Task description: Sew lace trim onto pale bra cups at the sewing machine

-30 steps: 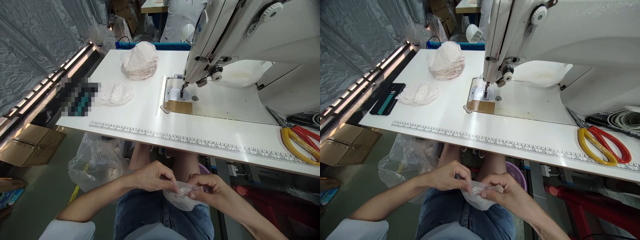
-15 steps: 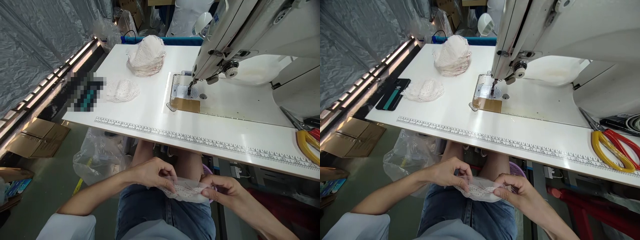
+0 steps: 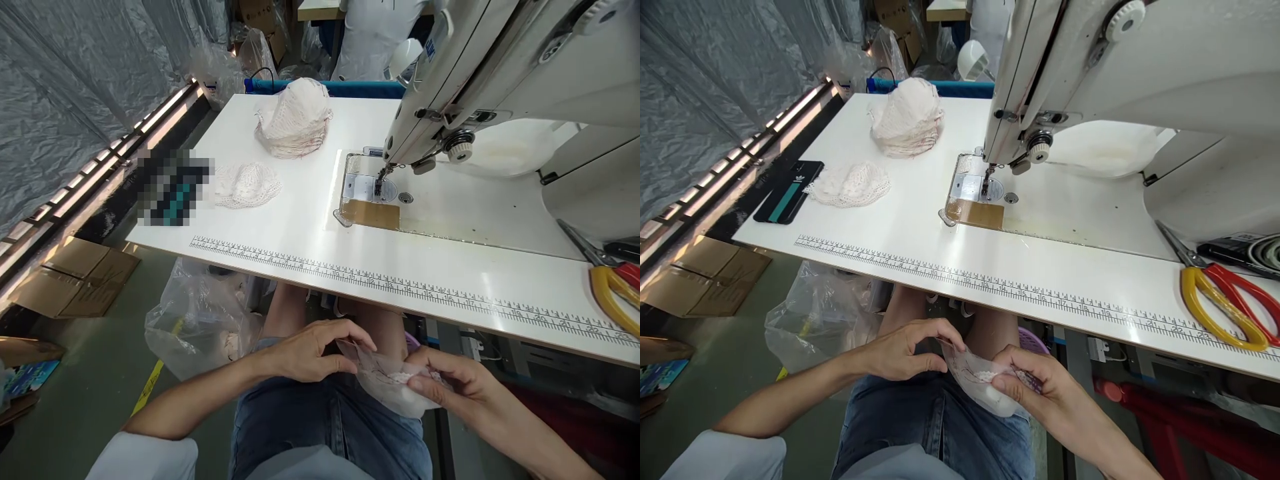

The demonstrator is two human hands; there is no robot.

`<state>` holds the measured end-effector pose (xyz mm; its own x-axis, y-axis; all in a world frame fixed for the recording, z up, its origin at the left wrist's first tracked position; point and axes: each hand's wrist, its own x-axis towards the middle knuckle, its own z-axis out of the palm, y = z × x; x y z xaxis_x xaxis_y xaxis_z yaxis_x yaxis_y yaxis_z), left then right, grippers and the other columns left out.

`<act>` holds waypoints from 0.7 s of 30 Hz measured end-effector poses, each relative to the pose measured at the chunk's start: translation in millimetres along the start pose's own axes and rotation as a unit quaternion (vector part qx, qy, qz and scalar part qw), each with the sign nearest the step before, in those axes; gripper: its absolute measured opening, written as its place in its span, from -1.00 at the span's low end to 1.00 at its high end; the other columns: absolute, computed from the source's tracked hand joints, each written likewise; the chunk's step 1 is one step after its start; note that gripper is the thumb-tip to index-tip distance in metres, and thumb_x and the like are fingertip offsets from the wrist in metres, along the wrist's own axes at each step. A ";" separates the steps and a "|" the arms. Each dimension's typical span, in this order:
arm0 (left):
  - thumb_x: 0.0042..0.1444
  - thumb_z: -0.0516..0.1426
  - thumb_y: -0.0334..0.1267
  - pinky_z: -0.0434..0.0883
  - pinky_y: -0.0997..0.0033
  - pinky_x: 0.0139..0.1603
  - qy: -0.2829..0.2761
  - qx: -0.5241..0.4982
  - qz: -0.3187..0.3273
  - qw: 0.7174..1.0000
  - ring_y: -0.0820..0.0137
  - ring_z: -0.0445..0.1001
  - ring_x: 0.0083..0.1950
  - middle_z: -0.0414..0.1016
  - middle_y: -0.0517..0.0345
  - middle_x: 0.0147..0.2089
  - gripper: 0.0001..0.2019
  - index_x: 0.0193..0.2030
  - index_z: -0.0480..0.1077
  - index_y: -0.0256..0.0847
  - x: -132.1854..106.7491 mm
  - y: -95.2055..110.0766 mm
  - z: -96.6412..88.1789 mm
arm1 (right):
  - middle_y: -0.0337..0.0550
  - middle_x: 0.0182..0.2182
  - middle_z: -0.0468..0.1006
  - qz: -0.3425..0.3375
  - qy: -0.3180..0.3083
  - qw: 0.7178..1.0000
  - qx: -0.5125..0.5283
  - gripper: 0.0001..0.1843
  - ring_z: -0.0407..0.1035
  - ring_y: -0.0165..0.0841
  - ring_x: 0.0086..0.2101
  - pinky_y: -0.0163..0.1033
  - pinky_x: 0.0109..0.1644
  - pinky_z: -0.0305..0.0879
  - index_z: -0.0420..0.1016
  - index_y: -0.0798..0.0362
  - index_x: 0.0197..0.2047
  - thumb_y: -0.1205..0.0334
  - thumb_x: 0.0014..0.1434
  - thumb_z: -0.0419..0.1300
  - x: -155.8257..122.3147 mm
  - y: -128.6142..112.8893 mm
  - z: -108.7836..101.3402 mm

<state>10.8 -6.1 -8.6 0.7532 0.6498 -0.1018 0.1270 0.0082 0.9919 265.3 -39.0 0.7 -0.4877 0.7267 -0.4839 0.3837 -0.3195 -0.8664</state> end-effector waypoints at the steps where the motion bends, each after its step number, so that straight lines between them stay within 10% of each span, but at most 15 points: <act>1: 0.13 0.16 -0.37 0.36 0.39 -0.01 -0.012 -0.015 0.002 1.000 0.37 0.45 -0.03 0.48 0.05 -0.04 -0.73 -0.01 0.37 -0.18 1.0 -2.0 1.0 | -0.22 -0.46 0.42 0.000 -0.002 1.000 -0.004 -0.71 0.28 -0.37 -0.40 -0.33 -0.34 0.20 0.49 0.03 -0.36 -0.01 0.20 0.15 -0.3 -1.0 -0.7; 21: -0.05 0.30 -0.16 0.39 0.43 -0.07 -0.010 -0.144 -0.006 0.990 0.41 0.45 -0.18 0.48 0.06 -0.22 -0.79 -0.35 0.53 -0.27 11.9 -27.8 8.7 | -0.20 -0.45 0.38 0.037 0.003 0.999 0.021 -0.62 0.26 -0.37 -0.43 -0.34 -0.45 0.23 0.48 0.03 -0.35 -0.13 0.17 0.12 -2.6 -0.1 -8.1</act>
<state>21.9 -5.2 -38.1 0.7661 0.6329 -0.1119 -0.0511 0.2335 0.9710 273.0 -35.9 3.0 -0.4545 0.7043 -0.5454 0.3844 -0.3972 -0.8333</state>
